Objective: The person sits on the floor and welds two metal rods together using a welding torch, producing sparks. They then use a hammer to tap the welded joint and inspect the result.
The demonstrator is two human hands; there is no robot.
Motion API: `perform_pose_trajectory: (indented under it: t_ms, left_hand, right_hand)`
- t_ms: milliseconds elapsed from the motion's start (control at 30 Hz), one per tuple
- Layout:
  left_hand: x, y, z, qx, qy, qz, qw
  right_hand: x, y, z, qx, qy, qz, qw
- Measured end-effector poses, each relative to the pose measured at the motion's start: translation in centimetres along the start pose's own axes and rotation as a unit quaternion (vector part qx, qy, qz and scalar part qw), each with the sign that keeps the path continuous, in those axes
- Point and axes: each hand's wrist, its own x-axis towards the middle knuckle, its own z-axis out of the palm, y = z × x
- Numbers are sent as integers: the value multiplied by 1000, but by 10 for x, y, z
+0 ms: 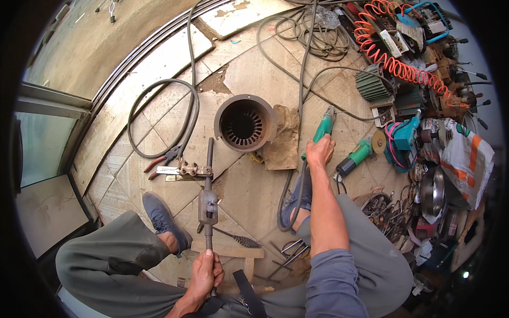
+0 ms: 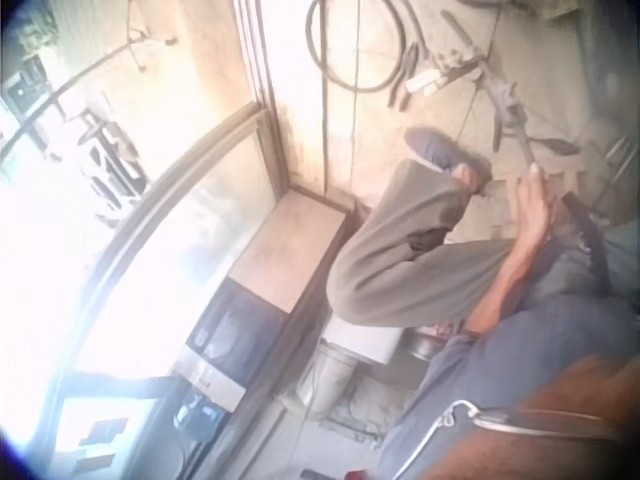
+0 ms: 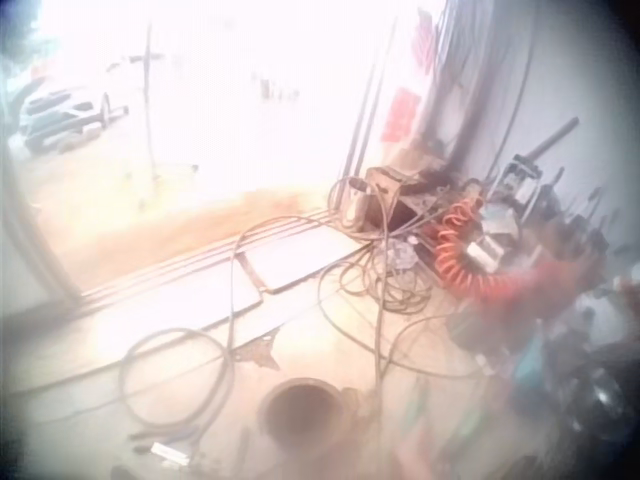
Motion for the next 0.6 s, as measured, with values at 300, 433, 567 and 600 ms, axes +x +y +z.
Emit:
perform_pose_trajectory:
  t_ms: [300, 433, 567, 600]
  left_hand:
    - [-24, 13, -14, 42, 5, 22, 999]
    - [-55, 13, -28, 49, 16, 25, 998]
    - [-74, 13, -36, -8, -6, 8, 1000]
    - [-73, 13, -37, -21, -15, 9, 1000]
  right_hand:
    - [-177, -38, -6, 113, -158, -170, 966]
    - [-296, -26, 5, -102, -438, -303, 840]
    - [-355, 21, 31, -225, -485, -403, 743]
    - [-356, 28, 38, -241, -476, -409, 740]
